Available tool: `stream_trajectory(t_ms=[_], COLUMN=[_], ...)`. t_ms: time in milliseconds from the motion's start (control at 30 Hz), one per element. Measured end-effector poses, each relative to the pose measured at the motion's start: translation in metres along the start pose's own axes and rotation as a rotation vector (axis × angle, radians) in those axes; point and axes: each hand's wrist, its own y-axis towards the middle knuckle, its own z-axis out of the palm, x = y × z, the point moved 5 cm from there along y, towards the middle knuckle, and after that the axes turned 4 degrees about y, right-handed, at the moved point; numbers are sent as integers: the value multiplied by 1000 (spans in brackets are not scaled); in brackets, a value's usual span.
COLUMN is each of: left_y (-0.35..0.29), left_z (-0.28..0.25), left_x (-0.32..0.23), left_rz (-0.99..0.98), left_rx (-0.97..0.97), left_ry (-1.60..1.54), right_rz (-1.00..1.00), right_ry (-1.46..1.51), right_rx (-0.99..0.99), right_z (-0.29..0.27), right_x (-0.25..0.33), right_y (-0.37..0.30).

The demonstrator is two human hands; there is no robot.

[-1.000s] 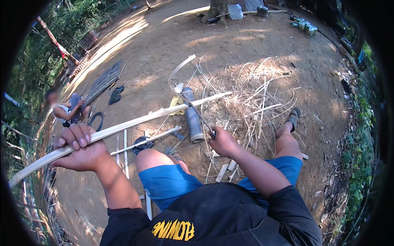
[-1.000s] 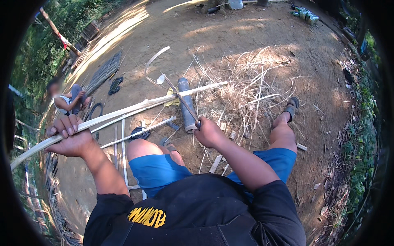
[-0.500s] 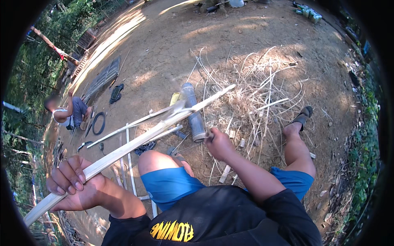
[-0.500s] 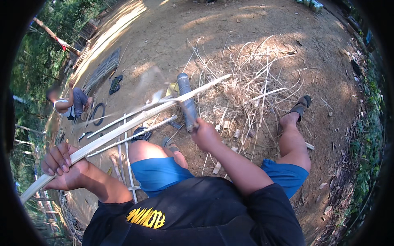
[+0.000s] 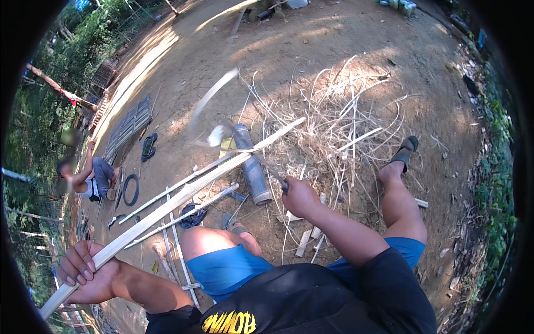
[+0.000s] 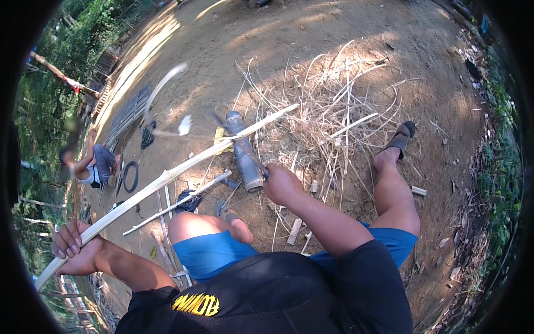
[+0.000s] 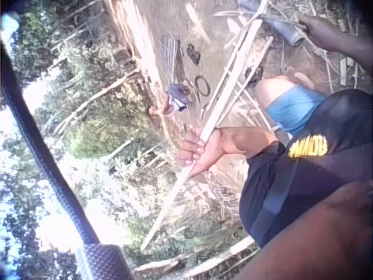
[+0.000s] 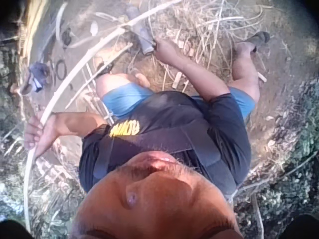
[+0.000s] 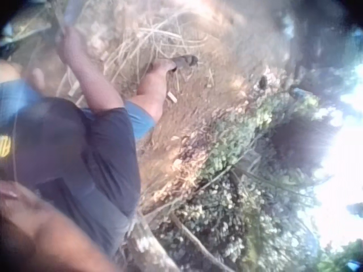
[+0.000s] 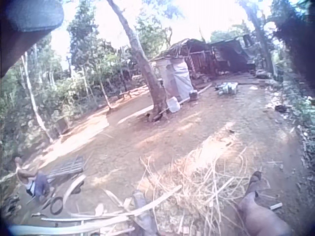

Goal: The person uses a machete to shave and thin a long piece of bamboo while sitting on the ground, periodically flipping the bamboo and removing shaved strips.

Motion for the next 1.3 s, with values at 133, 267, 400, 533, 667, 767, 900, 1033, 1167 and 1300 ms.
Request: stream_trajectory(t_ms=[133,267,400,533,667,767,900,1033,1167,1300], left_y=[11,29,38,52,62,62,63,78,96,104], left_z=[-11,-14,-7,-28,-44,-51,-70,-76,-86,-106], left_x=[-1,21,15,14,30,34,21,30,34,35], left_rz=[-25,-8,-48,16,-55,-13,-50,-36,-98,-139], left_rx=[-19,14,87,-110,-125,-77,-178,-213,-177,-161], left_ry=[-25,-9,-56,79,47,205,140,244,206,173], right_rz=[-418,41,180,-427,-323,132,-121,-339,210,-236], right_ry=[103,24,48,86,71,-25,23,-69,18,-104], right_rx=[98,15,58,230,185,87,187,253,100,363], right_z=[13,4,-11,-4,15,-15,-7,-1,-28,-5], right_x=[63,-72,-50,68,3,-114,-8,-7,-88,12], right_y=[-18,73,75,41,105,155,110,111,145,99])
